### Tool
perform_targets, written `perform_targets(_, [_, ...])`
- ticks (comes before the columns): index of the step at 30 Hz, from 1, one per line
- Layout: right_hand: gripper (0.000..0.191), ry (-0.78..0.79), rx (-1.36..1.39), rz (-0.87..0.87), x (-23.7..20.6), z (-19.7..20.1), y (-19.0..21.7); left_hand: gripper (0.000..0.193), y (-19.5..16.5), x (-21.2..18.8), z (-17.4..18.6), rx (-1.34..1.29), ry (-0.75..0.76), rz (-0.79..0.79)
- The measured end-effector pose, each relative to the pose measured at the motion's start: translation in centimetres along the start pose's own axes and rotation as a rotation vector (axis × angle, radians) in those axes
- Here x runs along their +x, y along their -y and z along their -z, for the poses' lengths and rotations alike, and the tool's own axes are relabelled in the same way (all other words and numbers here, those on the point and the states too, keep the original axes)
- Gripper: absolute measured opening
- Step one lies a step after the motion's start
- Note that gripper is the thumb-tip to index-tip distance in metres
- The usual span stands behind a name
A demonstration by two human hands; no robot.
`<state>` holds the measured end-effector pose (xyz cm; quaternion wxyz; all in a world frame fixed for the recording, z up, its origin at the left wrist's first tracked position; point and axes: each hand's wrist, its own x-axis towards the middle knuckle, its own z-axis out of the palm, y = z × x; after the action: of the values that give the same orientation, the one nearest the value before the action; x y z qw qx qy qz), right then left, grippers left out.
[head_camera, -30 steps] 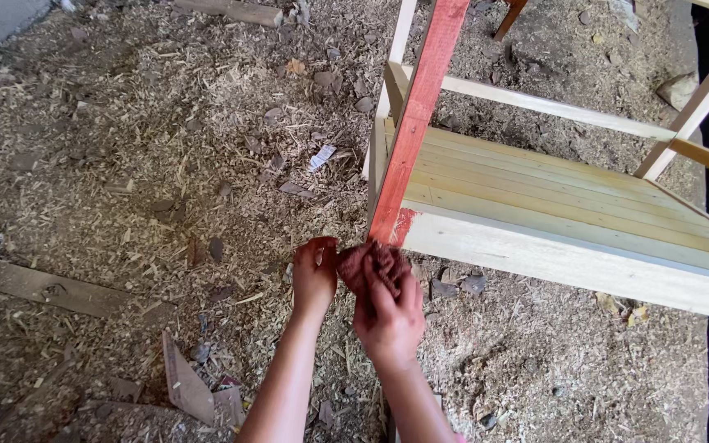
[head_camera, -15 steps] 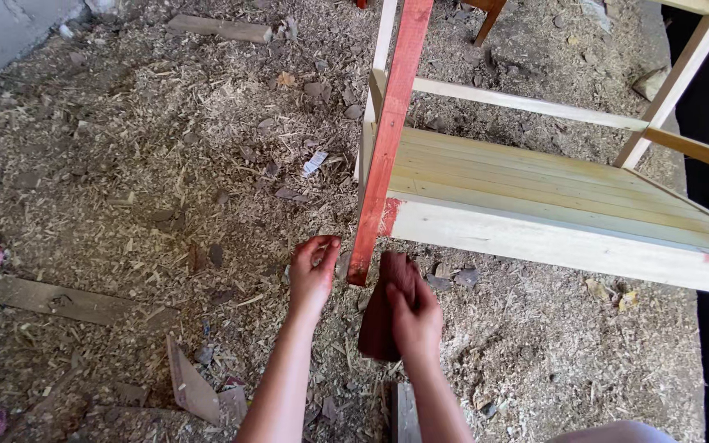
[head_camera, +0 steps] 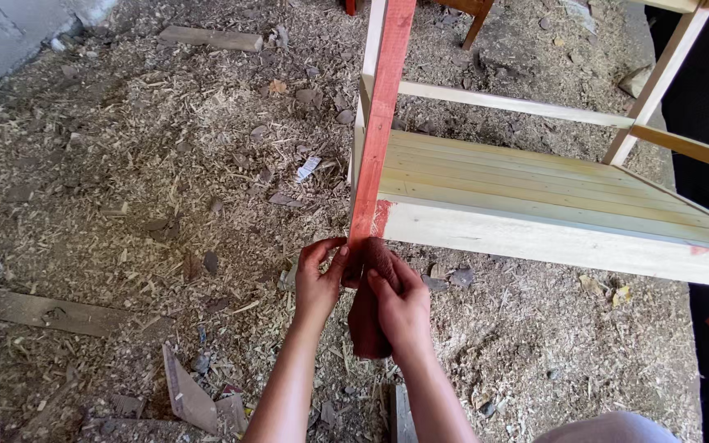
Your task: The person wipes red wood stain onto an unfinished wooden shelf unit using a cloth, working over the frame edges and shelf boards and moving around the piece to reach different sides. At the end they dip and squeeze the cloth in a bowl of stain to reload it.
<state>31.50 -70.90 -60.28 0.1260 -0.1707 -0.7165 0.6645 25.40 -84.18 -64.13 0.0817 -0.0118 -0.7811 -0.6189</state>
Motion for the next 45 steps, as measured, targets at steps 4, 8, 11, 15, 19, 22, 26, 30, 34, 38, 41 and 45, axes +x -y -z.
perform_targets(4, [0.038, -0.028, -0.164, -0.135, 0.9, -0.5, 0.5, 0.037, 0.1, 0.0, -0.4, -0.017, 0.021, 0.020])
perform_targets(8, [0.035, -0.003, -0.049, -0.192, 2.8, -1.2, 0.4, 0.036, 0.1, -0.1, -0.4, -0.020, 0.016, 0.028])
perform_targets(11, [0.038, 0.026, -0.019, -0.089, 2.0, -0.8, -0.2, 0.037, 0.1, -0.1, -0.6, -0.101, 0.044, 0.141])
perform_targets(15, [0.046, -0.039, -0.062, 0.017, 0.8, -0.5, -0.7, 0.037, 0.5, 0.2, -0.9, -0.131, 0.050, 0.076])
perform_targets(19, [0.044, -0.136, -0.399, -0.016, 1.3, -1.6, -1.2, 0.035, 1.0, 0.3, -0.6, 0.002, 0.030, -0.095])
perform_targets(22, [0.048, -0.156, -0.393, 0.165, -0.3, -1.9, -2.4, 0.034, 1.2, 0.3, -0.5, 0.045, 0.066, -0.059])
perform_targets(26, [0.051, -0.025, -0.483, 0.018, -3.8, -1.0, -4.3, 0.034, 0.6, 0.2, -0.5, -0.020, 0.101, 0.054])
perform_targets(30, [0.048, 0.021, -0.299, -0.065, -2.4, 0.6, -4.0, 0.035, 0.3, 0.1, 0.0, -0.085, 0.205, 0.263])
perform_targets(34, [0.048, -0.081, -0.038, 0.020, 0.8, -0.3, -2.3, 0.035, 0.6, 0.4, 0.3, 0.104, 0.137, -0.062])
perform_targets(38, [0.054, -0.078, -0.272, 0.167, -1.1, -1.7, -2.7, 0.045, 0.8, 0.3, 0.3, 0.074, 0.095, -0.011])
perform_targets(41, [0.056, 0.070, -0.234, 0.100, -2.5, -1.0, -4.0, 0.051, 0.8, 0.3, 0.4, 0.027, 0.074, 0.057])
perform_targets(45, [0.051, 0.230, -0.417, -0.243, -2.3, 0.9, -4.4, 0.054, 0.6, 0.3, 0.9, 0.015, 0.101, 0.128])
